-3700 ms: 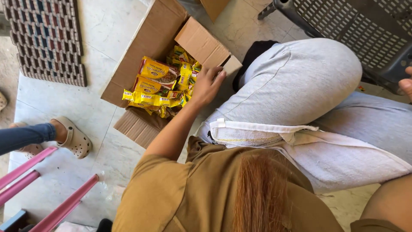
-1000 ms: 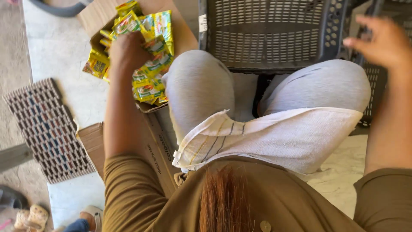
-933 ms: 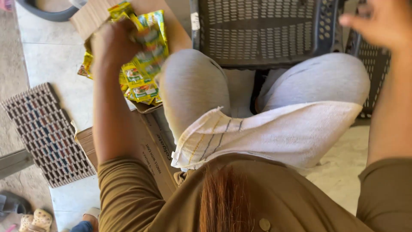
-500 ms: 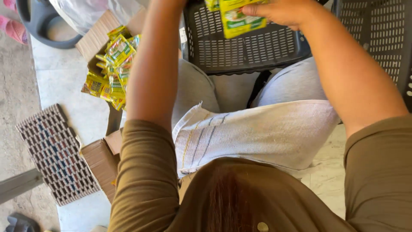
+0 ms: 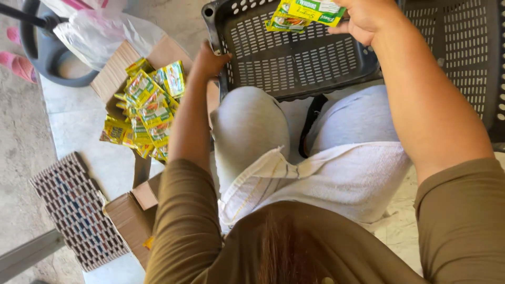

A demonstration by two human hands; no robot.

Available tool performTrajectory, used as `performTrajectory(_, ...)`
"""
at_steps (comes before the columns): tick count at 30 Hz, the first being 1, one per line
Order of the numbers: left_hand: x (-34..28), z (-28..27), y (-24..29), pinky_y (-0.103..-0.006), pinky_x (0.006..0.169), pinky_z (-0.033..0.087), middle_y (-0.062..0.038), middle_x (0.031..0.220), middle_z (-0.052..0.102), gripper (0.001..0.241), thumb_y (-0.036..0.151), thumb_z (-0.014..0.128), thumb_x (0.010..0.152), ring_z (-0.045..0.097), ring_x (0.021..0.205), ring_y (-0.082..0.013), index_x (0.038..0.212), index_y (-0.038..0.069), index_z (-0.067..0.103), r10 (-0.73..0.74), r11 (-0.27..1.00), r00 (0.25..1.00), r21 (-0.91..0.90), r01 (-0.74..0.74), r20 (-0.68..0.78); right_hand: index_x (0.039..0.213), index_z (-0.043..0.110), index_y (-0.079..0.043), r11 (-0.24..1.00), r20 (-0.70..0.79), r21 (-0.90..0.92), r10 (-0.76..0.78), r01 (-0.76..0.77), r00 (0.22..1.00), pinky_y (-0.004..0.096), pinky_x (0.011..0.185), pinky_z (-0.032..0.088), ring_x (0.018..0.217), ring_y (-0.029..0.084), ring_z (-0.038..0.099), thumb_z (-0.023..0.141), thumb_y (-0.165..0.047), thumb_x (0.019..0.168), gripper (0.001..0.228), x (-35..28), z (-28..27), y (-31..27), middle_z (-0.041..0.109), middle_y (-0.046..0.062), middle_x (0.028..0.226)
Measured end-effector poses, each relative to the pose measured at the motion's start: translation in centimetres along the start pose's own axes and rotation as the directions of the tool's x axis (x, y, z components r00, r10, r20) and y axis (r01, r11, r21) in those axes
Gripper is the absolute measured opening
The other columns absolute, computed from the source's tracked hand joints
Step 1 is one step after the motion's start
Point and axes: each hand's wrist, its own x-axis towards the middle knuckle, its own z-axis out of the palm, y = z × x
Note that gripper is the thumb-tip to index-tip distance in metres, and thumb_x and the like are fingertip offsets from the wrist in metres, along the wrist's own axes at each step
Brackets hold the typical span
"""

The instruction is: Sorting and organizing small seasoning packets from boxes into plastic baskets.

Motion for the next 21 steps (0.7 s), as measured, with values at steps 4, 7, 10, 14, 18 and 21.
performTrajectory(4,-0.8,0.7,2.3,-0.0495,0.1,0.052,-0.025,0.124,0.069,0.073,0.046,0.08,0.084,0.064,0.118,-0.0443,0.138,0.006,0.05,-0.045,0.998,0.998,-0.046,0.044,-0.04,0.127,0.066,-0.011,1.0,-0.014,-0.014,0.019,-0.019,1.0,0.052,0.1,0.052,0.119,0.019,0.068,0.06,-0.029,0.105,0.029,-0.2,-0.5,1.0,0.072,0.003,0.128)
performTrajectory(7,0.6,-0.3,3.2,-0.0519,0.097,0.05,-0.024,0.123,0.068,0.065,0.042,0.076,0.087,0.063,0.115,-0.0457,0.136,0.009,0.049,-0.023,1.0,0.991,-0.013,0.021,-0.133,0.125,0.067,-0.005,0.995,0.003,-0.032,-0.098,0.098,0.995,0.043,0.106,0.055,0.116,0.02,0.069,0.063,-0.026,0.112,0.025,0.2,-0.4,1.0,0.072,0.008,0.124)
performTrajectory(10,2.4,-1.4,3.7,-0.0505,0.097,0.05,-0.022,0.122,0.069,0.064,0.042,0.076,0.086,0.064,0.115,-0.0433,0.133,0.008,0.05,-0.019,1.0,0.988,0.009,0.02,-0.153,0.124,0.067,-0.001,0.985,-0.066,-0.005,-0.173,0.173,0.983,0.037,0.104,0.056,0.114,0.018,0.071,0.069,-0.017,0.106,0.024,-1.2,0.6,-0.1,0.073,0.008,0.123)
performTrajectory(14,2.4,-1.7,4.3,-0.0499,0.099,0.05,-0.022,0.126,0.068,0.065,0.042,0.076,0.088,0.063,0.118,-0.0429,0.135,0.007,0.048,-0.034,0.999,0.995,0.026,0.037,-0.095,0.121,0.068,0.002,0.988,-0.081,0.068,-0.133,0.139,0.988,0.036,0.103,0.059,0.11,0.019,0.073,0.069,-0.015,0.105,0.023,-0.9,0.3,-0.4,0.076,0.009,0.119)
performTrajectory(18,2.0,-1.5,3.9,-0.0498,0.098,0.048,-0.024,0.132,0.063,0.079,0.039,0.077,0.087,0.06,0.119,-0.0439,0.145,0.004,0.037,0.063,0.998,0.994,0.019,-0.062,-0.084,0.118,0.068,0.001,0.974,-0.044,0.18,-0.131,0.137,0.99,0.038,0.102,0.06,0.11,0.02,0.074,0.068,-0.016,0.104,0.021,-1.2,1.0,-0.2,0.076,0.009,0.118)
performTrajectory(21,1.6,-2.2,5.8,-0.0495,0.098,0.048,-0.024,0.132,0.063,0.087,0.039,0.076,0.087,0.06,0.119,-0.0429,0.152,0.005,0.029,0.058,0.995,0.998,0.076,-0.057,-0.017,0.117,0.068,0.0,0.952,0.002,0.268,-0.152,0.146,0.988,0.039,0.102,0.06,0.109,0.021,0.073,0.067,-0.017,0.105,0.021,-1.9,1.2,0.7,0.075,0.009,0.116)
